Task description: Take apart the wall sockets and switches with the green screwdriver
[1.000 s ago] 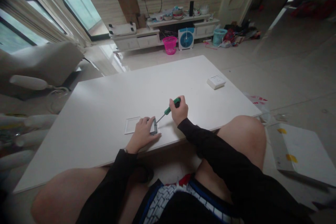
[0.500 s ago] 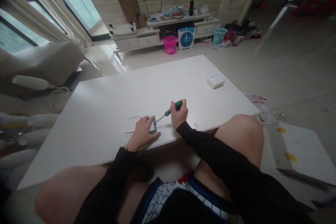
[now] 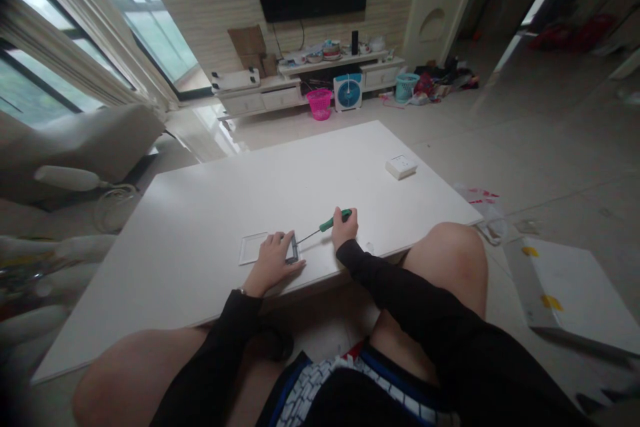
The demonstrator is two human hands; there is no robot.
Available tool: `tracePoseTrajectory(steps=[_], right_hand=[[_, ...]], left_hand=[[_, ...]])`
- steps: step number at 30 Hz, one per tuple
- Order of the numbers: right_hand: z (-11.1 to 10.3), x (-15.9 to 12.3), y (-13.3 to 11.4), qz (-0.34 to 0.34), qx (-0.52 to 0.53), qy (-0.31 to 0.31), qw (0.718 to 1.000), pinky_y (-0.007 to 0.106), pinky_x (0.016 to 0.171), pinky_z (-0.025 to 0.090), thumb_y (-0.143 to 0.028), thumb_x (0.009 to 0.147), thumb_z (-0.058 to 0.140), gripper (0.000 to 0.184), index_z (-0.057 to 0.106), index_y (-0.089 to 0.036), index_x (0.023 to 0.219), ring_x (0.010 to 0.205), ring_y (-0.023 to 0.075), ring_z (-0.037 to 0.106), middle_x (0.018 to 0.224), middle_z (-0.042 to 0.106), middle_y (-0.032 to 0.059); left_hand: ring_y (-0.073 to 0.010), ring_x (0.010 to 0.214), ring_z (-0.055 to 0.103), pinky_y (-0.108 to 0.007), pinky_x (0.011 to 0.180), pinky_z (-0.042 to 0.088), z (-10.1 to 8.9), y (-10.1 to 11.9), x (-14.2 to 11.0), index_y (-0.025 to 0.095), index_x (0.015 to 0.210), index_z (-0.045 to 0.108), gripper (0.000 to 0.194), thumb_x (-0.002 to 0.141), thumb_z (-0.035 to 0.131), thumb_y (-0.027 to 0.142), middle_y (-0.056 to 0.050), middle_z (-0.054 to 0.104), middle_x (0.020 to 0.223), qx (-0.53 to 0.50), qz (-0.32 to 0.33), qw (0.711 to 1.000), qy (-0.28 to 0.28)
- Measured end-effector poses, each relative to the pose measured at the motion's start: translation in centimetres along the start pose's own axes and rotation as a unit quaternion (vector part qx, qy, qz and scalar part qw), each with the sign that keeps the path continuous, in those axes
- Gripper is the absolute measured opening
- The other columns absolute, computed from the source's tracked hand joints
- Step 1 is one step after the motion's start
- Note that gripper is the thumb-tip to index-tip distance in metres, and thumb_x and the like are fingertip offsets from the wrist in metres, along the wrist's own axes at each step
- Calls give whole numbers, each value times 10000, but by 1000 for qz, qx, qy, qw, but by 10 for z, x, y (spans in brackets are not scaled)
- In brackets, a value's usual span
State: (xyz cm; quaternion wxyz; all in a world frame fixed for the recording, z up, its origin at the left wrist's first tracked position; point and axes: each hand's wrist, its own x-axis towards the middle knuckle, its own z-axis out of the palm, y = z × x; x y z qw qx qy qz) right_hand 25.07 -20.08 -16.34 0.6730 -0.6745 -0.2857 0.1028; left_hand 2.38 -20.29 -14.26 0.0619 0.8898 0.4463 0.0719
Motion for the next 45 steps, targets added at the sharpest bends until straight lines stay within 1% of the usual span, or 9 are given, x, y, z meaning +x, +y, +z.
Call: tracePoseTrajectory(steps=[4, 9, 12, 16, 19, 25, 34, 40, 45], right_hand=[[-1, 2, -5, -11, -2, -3, 1000, 282, 559, 419, -610, 906, 548, 402, 357, -292, 752, 573, 153, 451, 603, 428, -101], [-1, 0, -41, -51, 5, -56, 997, 270, 584, 438, -569, 886, 627, 357, 434, -274, 828, 564, 141, 502, 623, 457, -97], [0, -5, -65, -107, -2, -96, 990, 262, 574, 410, -537, 911, 634, 328, 450, -272, 853, 534, 133, 499, 613, 459, -98], [6, -4, -76, -137, -11, -113, 984, 259, 562, 385, -524, 929, 622, 318, 438, -275, 857, 517, 128, 483, 604, 442, -102], [9, 2, -64, -106, -6, -94, 990, 260, 566, 392, -538, 927, 599, 326, 417, -278, 856, 534, 133, 487, 614, 436, -100], [5, 4, -25, 1, -6, -38, 999, 262, 608, 432, -627, 921, 564, 402, 373, -283, 839, 604, 140, 496, 649, 420, -94], [3, -3, 5, 67, -37, -5, 997, 298, 659, 472, -664, 924, 506, 421, 340, -294, 808, 660, 161, 528, 682, 437, -84], [3, -1, 18, 108, -68, -12, 992, 316, 658, 480, -658, 897, 518, 425, 314, -300, 788, 681, 180, 558, 685, 467, -68], [-2, 2, 15, 128, -78, -41, 988, 316, 590, 469, -662, 864, 554, 442, 305, -306, 783, 631, 196, 565, 639, 477, -60]], left_hand=[[-367, 1228, 509, -513, 1046, 424, 0, 0, 0, 208, 1508, 453, 802, 855, 729, 584, -150, 572, 1326, -11, 1, 1000, 6], [-370, 1224, 513, -506, 1046, 429, -1, 2, 0, 210, 1497, 461, 794, 857, 725, 597, -145, 570, 1322, -12, -1, 1000, 0], [-373, 1223, 510, -507, 1052, 428, -4, 3, 0, 196, 1499, 460, 808, 855, 730, 603, -150, 567, 1320, -12, -1, 1000, -4], [-379, 1217, 499, -516, 1049, 425, -6, 5, 0, 182, 1508, 455, 814, 865, 720, 606, -162, 562, 1325, -10, -4, 1000, -6], [-382, 1228, 493, -518, 1060, 417, -6, 6, 0, 184, 1514, 451, 815, 867, 720, 602, -162, 561, 1323, -8, -7, 1000, -6], [-389, 1232, 495, -528, 1045, 432, -4, 4, 0, 159, 1530, 433, 838, 883, 698, 620, -176, 556, 1347, 12, -3, 1000, -17], [-385, 1220, 507, -521, 1026, 448, -5, 4, 0, 150, 1540, 441, 840, 889, 703, 611, -179, 564, 1339, 21, -1, 1000, -15], [-373, 1216, 508, -512, 1020, 446, -5, 3, -1, 241, 1474, 535, 697, 894, 717, 583, -152, 556, 1333, 6, 11, 1000, -7], [-376, 1233, 505, -518, 1035, 445, -3, 0, -2, 237, 1447, 568, 676, 889, 731, 582, -165, 541, 1360, -8, 16, 1000, -3]])
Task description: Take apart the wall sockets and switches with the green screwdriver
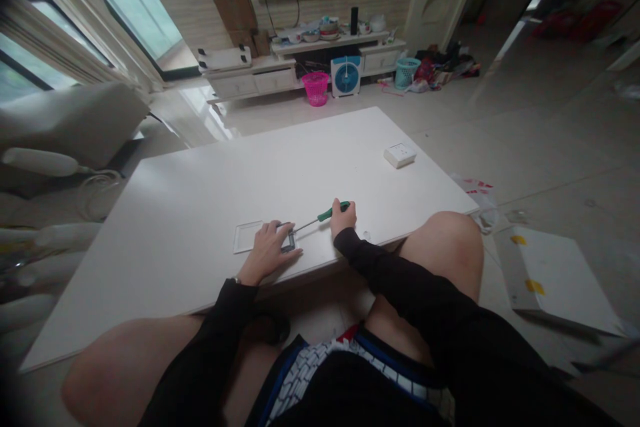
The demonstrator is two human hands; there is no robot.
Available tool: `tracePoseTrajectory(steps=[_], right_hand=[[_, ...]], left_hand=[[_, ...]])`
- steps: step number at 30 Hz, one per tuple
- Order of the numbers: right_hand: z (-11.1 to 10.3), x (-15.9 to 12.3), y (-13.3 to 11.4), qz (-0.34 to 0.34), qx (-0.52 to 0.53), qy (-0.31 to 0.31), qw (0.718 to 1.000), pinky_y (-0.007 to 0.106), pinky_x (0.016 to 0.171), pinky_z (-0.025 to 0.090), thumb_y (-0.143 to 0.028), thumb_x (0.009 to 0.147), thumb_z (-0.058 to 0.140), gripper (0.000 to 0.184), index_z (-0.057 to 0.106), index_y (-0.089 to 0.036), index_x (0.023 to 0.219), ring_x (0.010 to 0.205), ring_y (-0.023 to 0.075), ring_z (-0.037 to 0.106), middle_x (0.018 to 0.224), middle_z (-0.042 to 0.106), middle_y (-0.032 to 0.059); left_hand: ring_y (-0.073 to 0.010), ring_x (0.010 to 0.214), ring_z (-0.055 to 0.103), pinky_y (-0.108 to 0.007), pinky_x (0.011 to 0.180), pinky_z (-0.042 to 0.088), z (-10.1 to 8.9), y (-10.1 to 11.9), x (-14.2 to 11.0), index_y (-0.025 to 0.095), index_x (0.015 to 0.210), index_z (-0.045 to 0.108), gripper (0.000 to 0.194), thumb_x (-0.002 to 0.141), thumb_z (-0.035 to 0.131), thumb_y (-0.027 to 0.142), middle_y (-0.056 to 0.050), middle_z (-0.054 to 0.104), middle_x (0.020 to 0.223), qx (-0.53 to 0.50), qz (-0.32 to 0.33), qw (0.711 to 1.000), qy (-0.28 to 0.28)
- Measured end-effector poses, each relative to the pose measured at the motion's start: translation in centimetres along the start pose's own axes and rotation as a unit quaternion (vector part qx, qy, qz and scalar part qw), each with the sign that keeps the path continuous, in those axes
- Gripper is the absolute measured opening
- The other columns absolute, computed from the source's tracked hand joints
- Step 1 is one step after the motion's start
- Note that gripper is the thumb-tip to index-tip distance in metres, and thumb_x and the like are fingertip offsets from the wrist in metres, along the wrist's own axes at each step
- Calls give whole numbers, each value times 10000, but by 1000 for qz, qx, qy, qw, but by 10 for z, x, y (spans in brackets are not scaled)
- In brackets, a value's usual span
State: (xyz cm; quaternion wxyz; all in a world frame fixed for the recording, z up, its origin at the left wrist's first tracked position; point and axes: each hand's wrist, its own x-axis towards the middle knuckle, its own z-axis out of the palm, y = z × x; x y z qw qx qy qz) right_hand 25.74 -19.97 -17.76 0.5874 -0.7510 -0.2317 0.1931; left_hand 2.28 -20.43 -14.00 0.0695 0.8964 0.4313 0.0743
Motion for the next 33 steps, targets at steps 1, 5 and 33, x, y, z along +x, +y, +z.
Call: tracePoseTrajectory(steps=[1, 5, 33], right_hand=[[-1, 0, -1, 2, 0, -10, 1000, 312, 569, 464, -668, 856, 566, 450, 308, -307, 785, 608, 194, 561, 623, 473, -64], [-5, 2, -3, 17, 3, -55, 998, 291, 493, 436, -678, 833, 630, 469, 345, -306, 803, 502, 179, 532, 556, 448, -89], [-33, -12, -118, -275, -103, -162, 942, 261, 651, 384, -445, 851, 752, 373, 451, -254, 738, 596, 132, 473, 617, 517, -65]], left_hand=[[-376, 1239, 504, -517, 1038, 444, 0, 0, 0, 236, 1448, 567, 677, 890, 732, 583, -167, 538, 1366, -2, 2, 1000, 0], [-377, 1247, 499, -517, 1046, 438, 1, -2, -1, 241, 1450, 556, 684, 888, 738, 587, -168, 532, 1370, 0, 7, 1000, 6], [-355, 1189, 510, -492, 1011, 442, 2, -4, -1, 231, 1275, 585, 587, 860, 754, 610, -138, 542, 1302, -30, 10, 999, 24]])
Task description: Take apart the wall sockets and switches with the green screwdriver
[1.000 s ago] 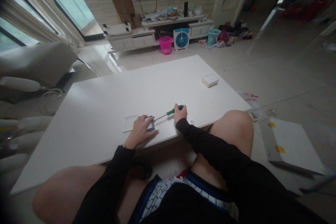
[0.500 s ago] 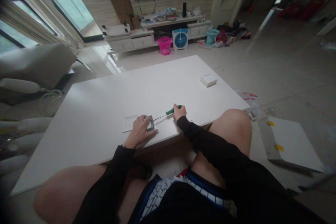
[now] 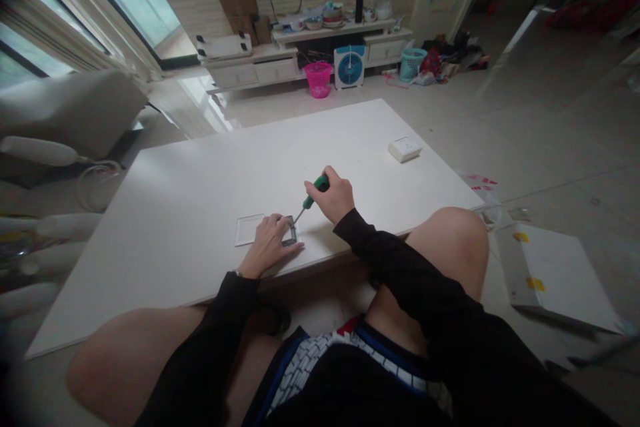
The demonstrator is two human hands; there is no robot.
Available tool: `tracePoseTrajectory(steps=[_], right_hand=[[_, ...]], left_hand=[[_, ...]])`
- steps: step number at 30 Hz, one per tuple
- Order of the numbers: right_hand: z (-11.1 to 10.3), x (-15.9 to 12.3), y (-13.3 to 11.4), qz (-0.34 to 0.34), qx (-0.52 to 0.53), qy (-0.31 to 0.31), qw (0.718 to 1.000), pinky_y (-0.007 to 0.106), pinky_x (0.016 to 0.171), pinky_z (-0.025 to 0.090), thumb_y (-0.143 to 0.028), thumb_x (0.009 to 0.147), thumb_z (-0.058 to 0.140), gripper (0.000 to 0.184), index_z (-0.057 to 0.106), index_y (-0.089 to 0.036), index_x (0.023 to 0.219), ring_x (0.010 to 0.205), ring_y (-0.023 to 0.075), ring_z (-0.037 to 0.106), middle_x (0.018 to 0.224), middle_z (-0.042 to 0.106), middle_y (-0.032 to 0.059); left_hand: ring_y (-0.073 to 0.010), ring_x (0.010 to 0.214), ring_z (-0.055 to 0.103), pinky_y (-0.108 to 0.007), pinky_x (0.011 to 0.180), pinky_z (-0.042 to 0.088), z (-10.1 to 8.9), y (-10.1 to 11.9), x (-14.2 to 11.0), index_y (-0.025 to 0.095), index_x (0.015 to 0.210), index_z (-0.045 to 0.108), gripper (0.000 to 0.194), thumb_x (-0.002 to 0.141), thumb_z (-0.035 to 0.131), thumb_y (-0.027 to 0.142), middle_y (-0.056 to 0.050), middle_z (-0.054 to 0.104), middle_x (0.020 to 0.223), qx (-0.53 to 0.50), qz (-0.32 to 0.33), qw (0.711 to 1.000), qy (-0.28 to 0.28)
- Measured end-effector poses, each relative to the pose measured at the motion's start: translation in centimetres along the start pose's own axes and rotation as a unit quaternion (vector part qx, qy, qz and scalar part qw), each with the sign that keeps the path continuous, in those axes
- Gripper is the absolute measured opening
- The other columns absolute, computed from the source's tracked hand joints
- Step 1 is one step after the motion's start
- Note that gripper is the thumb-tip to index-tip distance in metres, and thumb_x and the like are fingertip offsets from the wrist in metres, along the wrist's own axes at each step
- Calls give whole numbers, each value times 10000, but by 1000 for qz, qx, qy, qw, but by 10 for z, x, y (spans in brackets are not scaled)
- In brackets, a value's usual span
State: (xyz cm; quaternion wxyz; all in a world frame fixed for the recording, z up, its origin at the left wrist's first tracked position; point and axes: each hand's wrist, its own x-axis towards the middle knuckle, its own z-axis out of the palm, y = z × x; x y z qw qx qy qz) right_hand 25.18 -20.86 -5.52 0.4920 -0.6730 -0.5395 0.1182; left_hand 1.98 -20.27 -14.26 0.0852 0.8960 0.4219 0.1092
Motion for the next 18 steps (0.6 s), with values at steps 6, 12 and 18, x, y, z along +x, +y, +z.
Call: tracePoseTrajectory(steps=[6, 12, 18], right_hand=[[-15, 44, -35, -144, -70, -239, 958, 262, 662, 314, -384, 696, 924, 377, 598, -205, 635, 632, 141, 536, 555, 527, -53], [-2, 72, -58, -214, -135, -382, 889, 278, 622, 271, -203, 532, 984, 312, 673, -187, 510, 524, 99, 426, 465, 458, -73], [0, 79, -46, -192, -108, -387, 895, 270, 598, 289, -184, 509, 979, 284, 697, -189, 482, 484, 85, 436, 442, 522, -69]], left_hand=[[-355, 1173, 509, -487, 992, 439, 0, 2, 1, 217, 1298, 575, 617, 863, 736, 623, -142, 546, 1289, 4, -7, 1000, -4], [-348, 1160, 517, -475, 1002, 428, 1, 3, 2, 194, 1362, 519, 687, 874, 695, 645, -136, 572, 1255, 1, -16, 1000, 2], [-373, 1203, 515, -486, 1025, 421, 3, 3, 3, 166, 1459, 453, 809, 854, 729, 627, -167, 572, 1333, 21, -22, 1000, -5]])
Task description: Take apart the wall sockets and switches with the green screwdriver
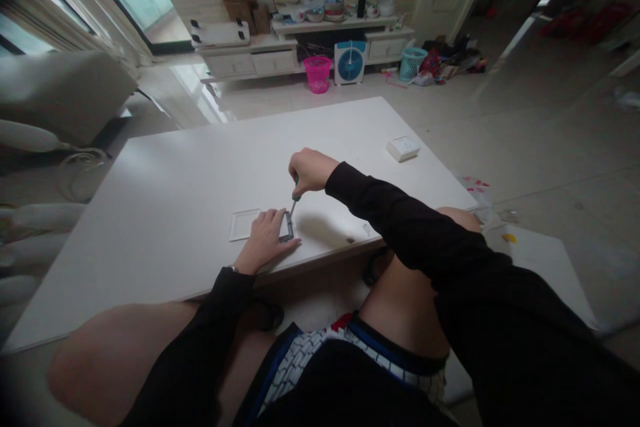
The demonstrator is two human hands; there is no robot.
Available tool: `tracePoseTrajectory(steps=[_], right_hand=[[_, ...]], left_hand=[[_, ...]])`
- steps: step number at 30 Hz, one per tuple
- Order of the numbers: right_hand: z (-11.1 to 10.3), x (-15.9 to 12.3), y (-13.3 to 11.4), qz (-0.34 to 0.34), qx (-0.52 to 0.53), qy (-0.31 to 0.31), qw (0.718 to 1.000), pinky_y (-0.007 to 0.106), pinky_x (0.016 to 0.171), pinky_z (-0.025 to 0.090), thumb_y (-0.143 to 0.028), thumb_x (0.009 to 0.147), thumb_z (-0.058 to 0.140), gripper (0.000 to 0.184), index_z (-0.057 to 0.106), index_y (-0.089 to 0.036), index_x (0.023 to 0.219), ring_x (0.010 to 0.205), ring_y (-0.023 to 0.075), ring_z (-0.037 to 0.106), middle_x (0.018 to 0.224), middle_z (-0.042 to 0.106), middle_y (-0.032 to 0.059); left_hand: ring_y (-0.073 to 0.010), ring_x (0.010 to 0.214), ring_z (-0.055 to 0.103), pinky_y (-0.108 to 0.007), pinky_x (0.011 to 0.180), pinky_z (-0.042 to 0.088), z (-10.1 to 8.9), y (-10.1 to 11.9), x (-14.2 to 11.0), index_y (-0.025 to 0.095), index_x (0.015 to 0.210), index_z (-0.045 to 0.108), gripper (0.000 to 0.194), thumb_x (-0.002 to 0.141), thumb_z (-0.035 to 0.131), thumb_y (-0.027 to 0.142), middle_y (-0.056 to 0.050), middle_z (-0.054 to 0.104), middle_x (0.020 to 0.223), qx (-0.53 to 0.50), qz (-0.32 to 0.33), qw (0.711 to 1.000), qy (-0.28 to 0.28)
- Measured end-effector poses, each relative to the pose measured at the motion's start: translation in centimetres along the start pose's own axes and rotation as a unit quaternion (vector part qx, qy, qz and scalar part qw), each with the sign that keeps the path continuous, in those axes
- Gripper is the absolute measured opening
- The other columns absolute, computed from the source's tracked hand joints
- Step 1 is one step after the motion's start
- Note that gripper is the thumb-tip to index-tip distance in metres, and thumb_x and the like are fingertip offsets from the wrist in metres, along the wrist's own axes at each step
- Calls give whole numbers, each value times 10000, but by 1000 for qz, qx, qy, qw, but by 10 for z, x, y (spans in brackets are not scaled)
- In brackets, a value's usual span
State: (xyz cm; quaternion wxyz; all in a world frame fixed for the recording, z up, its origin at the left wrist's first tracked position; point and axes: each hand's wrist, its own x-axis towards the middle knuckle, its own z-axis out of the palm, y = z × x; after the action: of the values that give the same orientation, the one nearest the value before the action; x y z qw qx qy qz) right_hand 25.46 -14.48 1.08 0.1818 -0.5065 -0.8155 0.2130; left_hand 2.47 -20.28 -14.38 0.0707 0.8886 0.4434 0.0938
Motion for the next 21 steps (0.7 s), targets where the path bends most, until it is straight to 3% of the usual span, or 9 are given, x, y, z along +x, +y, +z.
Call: tracePoseTrajectory(steps=[5, 10, 15, 21], right_hand=[[10, -32, 35, 90, 28, 31, 995, 268, 574, 335, -331, 615, 950, 231, 767, -194, 581, 524, 119, 523, 481, 598, -43], [35, -68, 63, 161, 113, 77, 977, 260, 571, 353, -404, 644, 915, 259, 795, -174, 641, 587, 129, 538, 549, 655, -13], [61, -86, 79, 243, 221, 102, 939, 249, 496, 305, -447, 589, 923, 329, 773, -155, 622, 490, 94, 444, 478, 588, -30], [82, -94, 88, 313, 344, 75, 882, 235, 371, 156, -564, 500, 957, 471, 754, -157, 622, 372, 55, 324, 461, 600, -26]], left_hand=[[-386, 1205, 514, -499, 1014, 423, -1, 2, 0, 154, 1467, 459, 818, 857, 735, 625, -181, 570, 1333, 3, 3, 1000, -5], [-383, 1195, 513, -493, 1001, 418, -2, 3, 0, 182, 1470, 459, 805, 857, 737, 624, -177, 568, 1341, 10, 3, 1000, -1], [-381, 1200, 514, -485, 1001, 416, -3, 2, 0, 171, 1478, 452, 822, 861, 733, 636, -179, 571, 1346, 19, 5, 1000, -8], [-377, 1191, 510, -499, 1001, 422, -5, 3, -1, 199, 1479, 482, 757, 888, 714, 612, -173, 566, 1328, 10, 14, 1000, -6]])
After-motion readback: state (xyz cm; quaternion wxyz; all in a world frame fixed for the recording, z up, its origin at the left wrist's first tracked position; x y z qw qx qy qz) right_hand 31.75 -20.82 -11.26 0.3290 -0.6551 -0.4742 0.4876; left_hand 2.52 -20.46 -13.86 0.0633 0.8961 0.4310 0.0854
